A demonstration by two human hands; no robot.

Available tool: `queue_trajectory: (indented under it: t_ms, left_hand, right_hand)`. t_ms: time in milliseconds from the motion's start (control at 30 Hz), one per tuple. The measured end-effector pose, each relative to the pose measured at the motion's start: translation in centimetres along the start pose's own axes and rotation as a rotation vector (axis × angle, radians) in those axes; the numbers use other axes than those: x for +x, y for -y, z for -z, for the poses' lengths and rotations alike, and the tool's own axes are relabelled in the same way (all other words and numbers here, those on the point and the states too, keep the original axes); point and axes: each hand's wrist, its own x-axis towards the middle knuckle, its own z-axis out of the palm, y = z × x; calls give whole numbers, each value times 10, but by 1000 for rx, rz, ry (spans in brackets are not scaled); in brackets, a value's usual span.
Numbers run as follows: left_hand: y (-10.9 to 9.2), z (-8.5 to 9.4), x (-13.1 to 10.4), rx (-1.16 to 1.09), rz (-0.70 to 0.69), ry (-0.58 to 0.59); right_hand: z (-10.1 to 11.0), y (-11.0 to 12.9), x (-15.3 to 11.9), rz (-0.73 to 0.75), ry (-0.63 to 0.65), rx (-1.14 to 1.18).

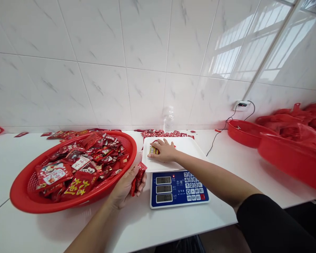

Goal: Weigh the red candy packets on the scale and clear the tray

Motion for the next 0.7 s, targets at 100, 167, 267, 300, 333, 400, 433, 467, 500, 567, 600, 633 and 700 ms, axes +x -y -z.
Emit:
queue_trajectory:
  t_ms: [100,167,267,300,333,400,433,467,500,567,600,633,700]
  left_hand:
    - [0,-1,-1,18,-2,18]
    - [1,-2,-1,19,-1,5]
    - [2,-2,-1,9,2,-18]
    - [3,-2,-1,9,1,-17]
    - [3,-2,-1,13,0,-13]
    - [4,-3,-1,30,-6,-6]
    - [5,-3,-1,42,-10,-7]
    - [5,-4,-1,55,-13,-10]
    - [5,-4,-1,63,-14,-15]
    - [4,-5,-1,67,-9,-27]
    - [4,-5,-1,62,-4,-30]
    - [4,-5,0,55,2,-31]
    - [3,-5,0,42,7,-26]
  right_hand:
    - [-4,-1,1,45,-24,-43]
    - [-6,-3,0,70,-51,-63]
    - [-7,-5,-2,124,-118,-91]
    - [-7,-6,-3,143,-141,-98]
    - [-7,-6,-3,157,-160,-102]
    - [-7,-6,-4,167,-183,-105]
    - [-8,-5,-5,163,-193,-104]
    - [-7,-5,-6,159,-204,-101]
    - [-7,-4,-6,155,-217,-98]
    - [-6,-4,-7,148,-239,-89]
    - [-5,-4,-7,146,-247,-85]
    - [-5,-4,-7,144,-254,-81]
    - [-3,-4,-5,137,-270,-71]
